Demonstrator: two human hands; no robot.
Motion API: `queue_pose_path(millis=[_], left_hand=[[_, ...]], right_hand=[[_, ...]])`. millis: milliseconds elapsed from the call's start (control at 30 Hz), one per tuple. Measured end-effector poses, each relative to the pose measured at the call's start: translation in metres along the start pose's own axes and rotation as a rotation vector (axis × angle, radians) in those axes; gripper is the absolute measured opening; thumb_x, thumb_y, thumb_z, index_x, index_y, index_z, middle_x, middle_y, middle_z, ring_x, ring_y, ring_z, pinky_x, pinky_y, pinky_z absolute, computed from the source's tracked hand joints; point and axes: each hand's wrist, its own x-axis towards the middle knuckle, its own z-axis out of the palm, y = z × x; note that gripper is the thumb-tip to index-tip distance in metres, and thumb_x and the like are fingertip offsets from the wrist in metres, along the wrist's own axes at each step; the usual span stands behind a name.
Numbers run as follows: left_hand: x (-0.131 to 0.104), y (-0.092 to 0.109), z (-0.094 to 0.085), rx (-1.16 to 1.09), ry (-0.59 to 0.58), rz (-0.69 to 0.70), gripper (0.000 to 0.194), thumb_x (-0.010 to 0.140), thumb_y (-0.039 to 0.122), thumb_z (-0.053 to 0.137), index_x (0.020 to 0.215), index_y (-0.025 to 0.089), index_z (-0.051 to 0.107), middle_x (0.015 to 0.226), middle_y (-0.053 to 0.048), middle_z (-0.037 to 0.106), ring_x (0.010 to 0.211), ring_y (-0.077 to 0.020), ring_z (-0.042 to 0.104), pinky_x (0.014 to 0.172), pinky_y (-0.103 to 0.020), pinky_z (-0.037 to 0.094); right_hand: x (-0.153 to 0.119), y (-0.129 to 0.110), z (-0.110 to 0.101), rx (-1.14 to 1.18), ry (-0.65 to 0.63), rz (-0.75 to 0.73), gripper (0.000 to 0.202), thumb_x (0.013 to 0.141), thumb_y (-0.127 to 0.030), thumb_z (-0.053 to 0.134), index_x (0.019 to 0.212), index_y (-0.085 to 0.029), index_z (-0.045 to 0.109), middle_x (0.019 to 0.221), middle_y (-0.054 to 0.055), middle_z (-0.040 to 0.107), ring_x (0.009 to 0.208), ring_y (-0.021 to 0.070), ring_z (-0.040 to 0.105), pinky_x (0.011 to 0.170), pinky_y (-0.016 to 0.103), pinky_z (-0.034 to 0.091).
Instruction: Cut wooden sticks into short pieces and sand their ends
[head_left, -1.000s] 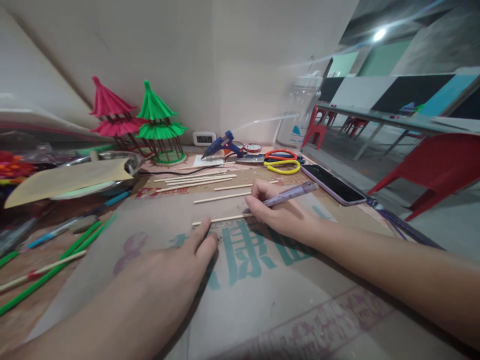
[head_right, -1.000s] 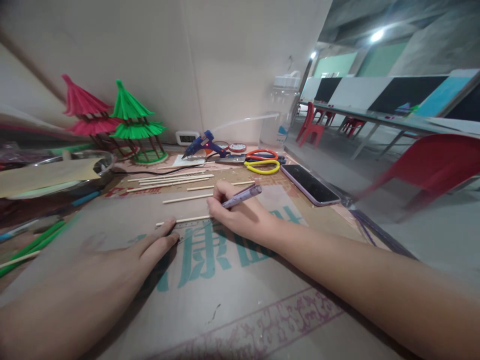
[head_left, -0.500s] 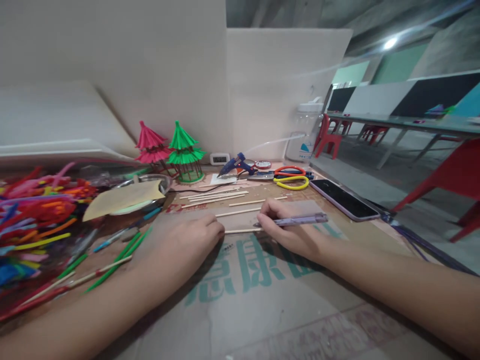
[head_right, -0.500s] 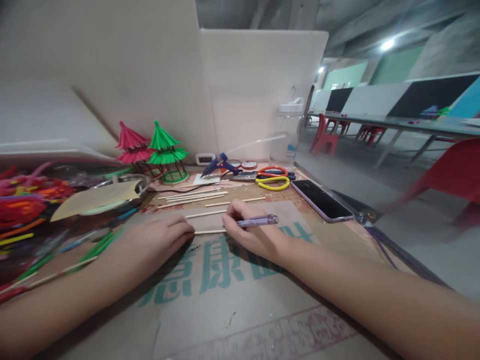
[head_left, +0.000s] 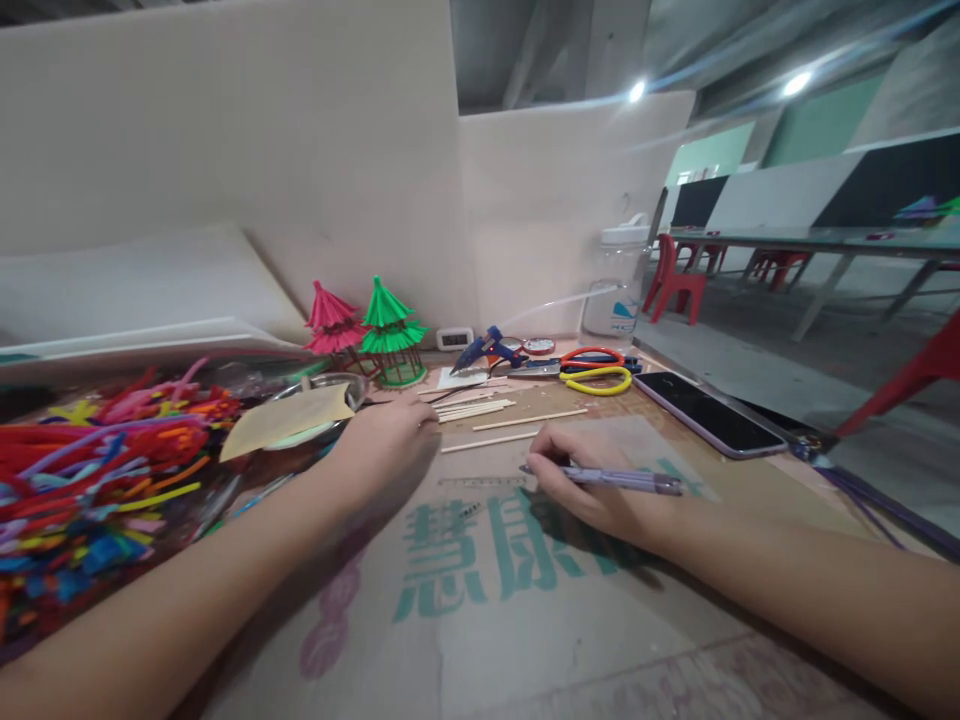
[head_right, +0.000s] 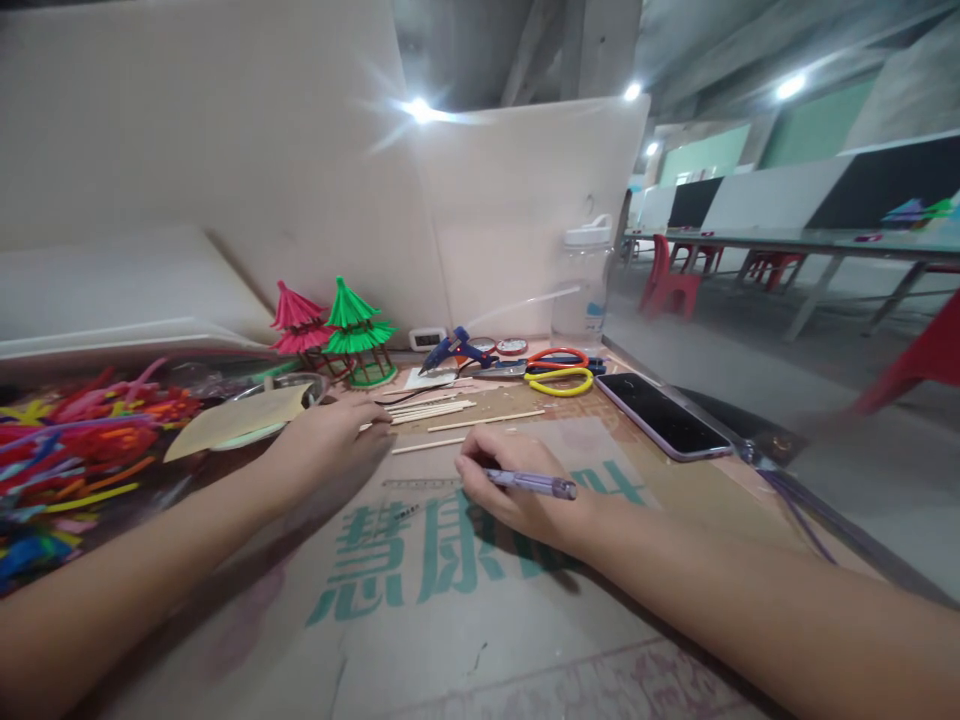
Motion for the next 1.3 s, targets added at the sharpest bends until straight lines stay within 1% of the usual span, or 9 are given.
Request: queue_pose_path(millis=[233,400,533,733,833,900,1033,1167,1300], left_hand=[[0.002,0.032,-0.003,-0.125,-0.095,0.105,0.021,0.096,0.028,0.055,0.099,0.022,0.075,0.1,-0.005,0.075,0.092,-0.0226,0.069,0.077,-0.03,0.049],[-0.002,0.029,0.006,-0.136,-0.115,0.096,0.023,0.096,0.021,0.05,0.096,0.017,0.073,0.096,-0.009,0.074,0.091,-0.0242,0.069,0.076,-0.032,0.05],[-0.01,0.023,0.012,-0.123,-0.107,0.134,0.025,0.099,0.021,0.045,0.095,0.016,0.07,0.094,-0.01,0.071,0.09,-0.0241,0.066,0.078,-0.034,0.05],[-0.037,0.031,0.001,-0.099,-0.088,0.216,0.025,0.101,0.023,0.044,0.101,0.018,0.068,0.097,-0.008,0.068,0.093,-0.0242,0.065,0.082,-0.037,0.051],[-0.061,0.046,-0.008,-0.053,-0.076,0.281,0.03,0.097,0.015,0.044,0.117,0.02,0.067,0.112,-0.009,0.069,0.088,-0.023,0.069,0.075,-0.035,0.054],[-0.077,0.058,-0.013,0.001,-0.107,0.312,0.045,0.091,0.007,0.043,0.13,0.02,0.062,0.129,-0.012,0.067,0.08,-0.0224,0.072,0.07,-0.036,0.057],[-0.09,0.076,-0.02,0.115,-0.209,0.252,0.064,0.084,0.001,0.04,0.144,0.02,0.053,0.15,-0.017,0.054,0.074,-0.0267,0.075,0.066,-0.045,0.06],[-0.086,0.08,-0.02,0.058,-0.246,0.25,0.062,0.085,0.0,0.038,0.144,0.014,0.053,0.145,-0.019,0.059,0.081,-0.0284,0.076,0.067,-0.043,0.061],[-0.084,0.08,-0.017,0.101,-0.289,0.227,0.062,0.085,0.003,0.043,0.146,0.011,0.049,0.137,-0.021,0.065,0.074,-0.0281,0.076,0.059,-0.04,0.06]], right_hand=[[0.002,-0.001,-0.003,-0.019,0.023,0.072,0.016,0.097,-0.029,0.05,0.082,-0.022,0.055,0.066,-0.004,0.059,0.059,0.0116,0.053,0.056,0.023,0.039],[0.004,0.006,-0.001,-0.073,0.047,-0.053,0.016,0.098,-0.031,0.053,0.094,-0.022,0.065,0.081,0.001,0.068,0.074,0.0149,0.063,0.07,0.026,0.048],[0.007,0.013,0.001,-0.144,-0.007,-0.17,0.022,0.101,-0.03,0.05,0.099,-0.021,0.071,0.092,0.006,0.067,0.086,0.0177,0.064,0.079,0.03,0.052],[0.004,0.029,0.012,-0.269,-0.02,-0.217,0.024,0.1,-0.031,0.053,0.112,-0.022,0.072,0.103,0.008,0.061,0.096,0.022,0.06,0.087,0.037,0.052],[0.003,0.036,0.016,-0.264,-0.057,-0.194,0.025,0.099,-0.033,0.055,0.112,-0.022,0.073,0.102,0.008,0.062,0.095,0.0225,0.06,0.086,0.037,0.052],[0.003,0.037,0.015,-0.229,-0.086,-0.163,0.025,0.099,-0.033,0.054,0.112,-0.024,0.074,0.101,0.007,0.063,0.094,0.0223,0.06,0.086,0.037,0.051],[0.004,0.031,0.007,-0.155,-0.202,-0.063,0.027,0.097,-0.025,0.054,0.112,-0.028,0.076,0.101,0.006,0.063,0.097,0.0226,0.06,0.091,0.037,0.048],[0.005,0.028,0.002,-0.115,-0.28,0.045,0.029,0.092,-0.02,0.057,0.109,-0.03,0.078,0.101,0.004,0.063,0.099,0.0225,0.061,0.092,0.036,0.047],[0.005,0.034,0.001,-0.15,-0.271,-0.008,0.029,0.093,-0.018,0.056,0.109,-0.03,0.077,0.099,0.003,0.063,0.094,0.0203,0.061,0.089,0.034,0.048]])
